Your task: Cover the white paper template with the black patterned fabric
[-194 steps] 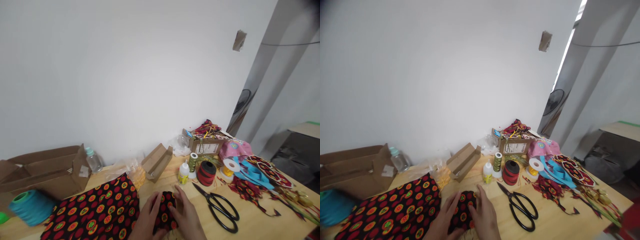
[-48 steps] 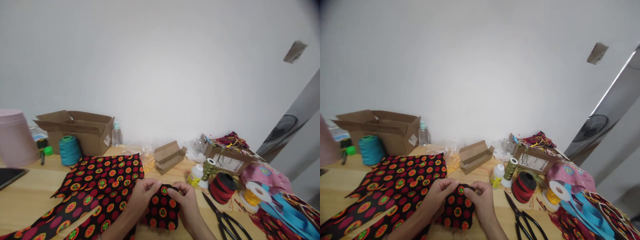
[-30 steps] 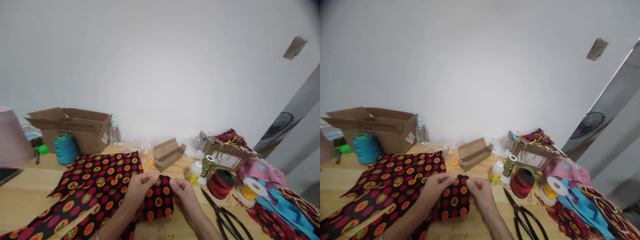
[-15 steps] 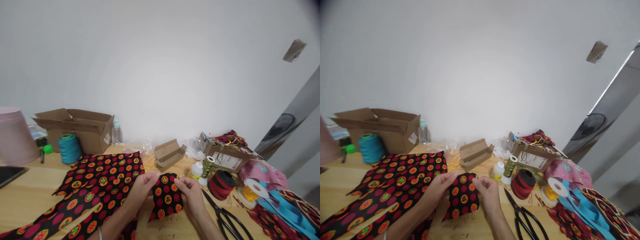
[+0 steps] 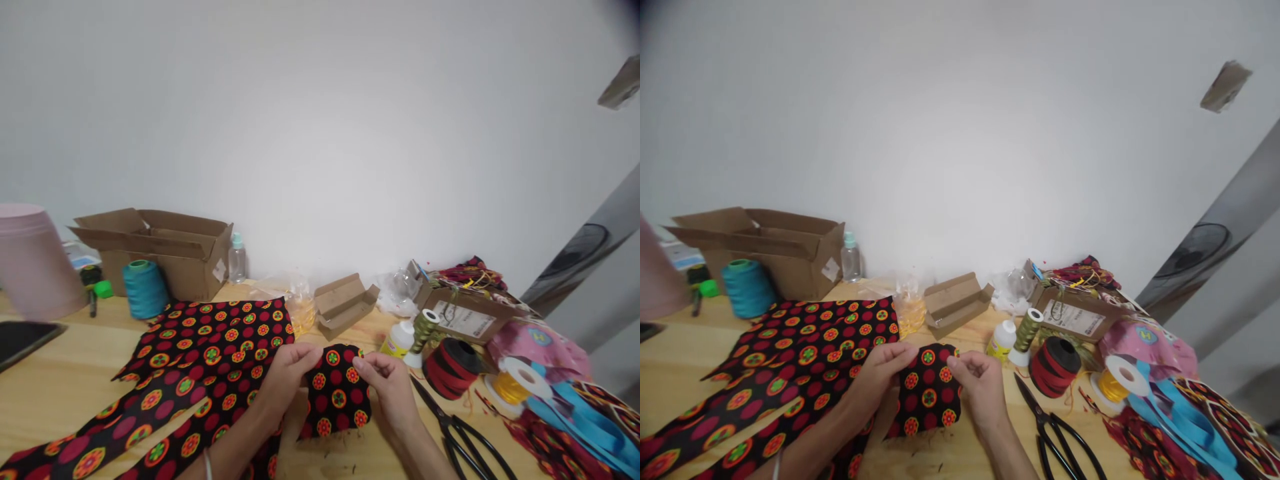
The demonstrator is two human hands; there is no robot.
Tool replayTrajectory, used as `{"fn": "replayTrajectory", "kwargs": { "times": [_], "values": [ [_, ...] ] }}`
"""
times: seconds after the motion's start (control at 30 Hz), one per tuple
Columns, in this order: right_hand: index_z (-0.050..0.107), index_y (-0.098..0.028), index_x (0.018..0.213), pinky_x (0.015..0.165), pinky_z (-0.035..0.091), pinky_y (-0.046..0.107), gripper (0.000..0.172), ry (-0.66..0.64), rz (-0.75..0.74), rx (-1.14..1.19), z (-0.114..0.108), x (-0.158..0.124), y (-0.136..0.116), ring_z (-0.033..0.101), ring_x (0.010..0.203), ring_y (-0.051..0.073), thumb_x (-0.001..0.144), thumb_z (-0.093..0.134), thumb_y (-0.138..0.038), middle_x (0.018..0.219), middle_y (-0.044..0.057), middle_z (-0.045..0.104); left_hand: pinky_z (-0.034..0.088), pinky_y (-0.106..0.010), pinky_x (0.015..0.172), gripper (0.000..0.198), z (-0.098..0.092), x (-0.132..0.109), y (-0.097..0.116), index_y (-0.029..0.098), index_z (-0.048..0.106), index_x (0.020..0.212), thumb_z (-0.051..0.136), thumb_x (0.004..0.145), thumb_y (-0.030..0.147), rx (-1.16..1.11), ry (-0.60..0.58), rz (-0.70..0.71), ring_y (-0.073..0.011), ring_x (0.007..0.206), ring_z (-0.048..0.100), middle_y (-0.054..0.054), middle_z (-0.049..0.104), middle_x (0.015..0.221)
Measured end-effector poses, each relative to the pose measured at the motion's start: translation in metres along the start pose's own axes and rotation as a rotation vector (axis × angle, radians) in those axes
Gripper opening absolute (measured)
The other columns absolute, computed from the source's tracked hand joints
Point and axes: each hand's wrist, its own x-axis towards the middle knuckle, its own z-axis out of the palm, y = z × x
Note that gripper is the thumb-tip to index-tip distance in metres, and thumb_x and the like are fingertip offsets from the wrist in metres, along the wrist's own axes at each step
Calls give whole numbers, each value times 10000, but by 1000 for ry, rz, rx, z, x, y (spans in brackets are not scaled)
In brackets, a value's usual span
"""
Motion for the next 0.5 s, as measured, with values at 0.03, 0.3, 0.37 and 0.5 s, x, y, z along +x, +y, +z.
{"fn": "replayTrajectory", "kwargs": {
  "times": [0.03, 0.3, 0.37, 0.5],
  "values": [
    [627, -149, 481, 464, 280, 216, 264, 5, -3, -5, 0, 0, 0, 393, 437, 80, 541, 757, -372, 433, -24, 544, 378, -229, 474, 359, 1, 0, 0, 149, 614, 531, 611, 678, 477, 7, 16, 8, -122, 469, 496, 19, 596, 489],
    [631, -147, 477, 448, 278, 218, 255, 0, -18, -65, 2, -1, -2, 382, 435, 83, 533, 758, -361, 434, -20, 537, 428, -261, 551, 334, 2, 2, 1, 152, 666, 589, 662, 615, 485, 101, 57, 64, -168, 563, 557, -3, 644, 554],
    [636, -150, 499, 456, 285, 218, 247, -1, -23, -68, 1, -1, -1, 386, 440, 83, 552, 746, -365, 442, -24, 539, 435, -268, 555, 350, 3, 2, 0, 152, 672, 594, 624, 650, 495, 108, 55, 65, -172, 569, 568, -10, 656, 568],
    [626, -148, 498, 450, 276, 215, 255, -31, -36, -96, 1, -1, 7, 377, 437, 79, 578, 731, -366, 438, -28, 528, 442, -259, 612, 260, 4, 2, 0, 166, 695, 652, 672, 620, 423, 124, 85, 86, -165, 621, 584, -4, 689, 635]
  ]
}}
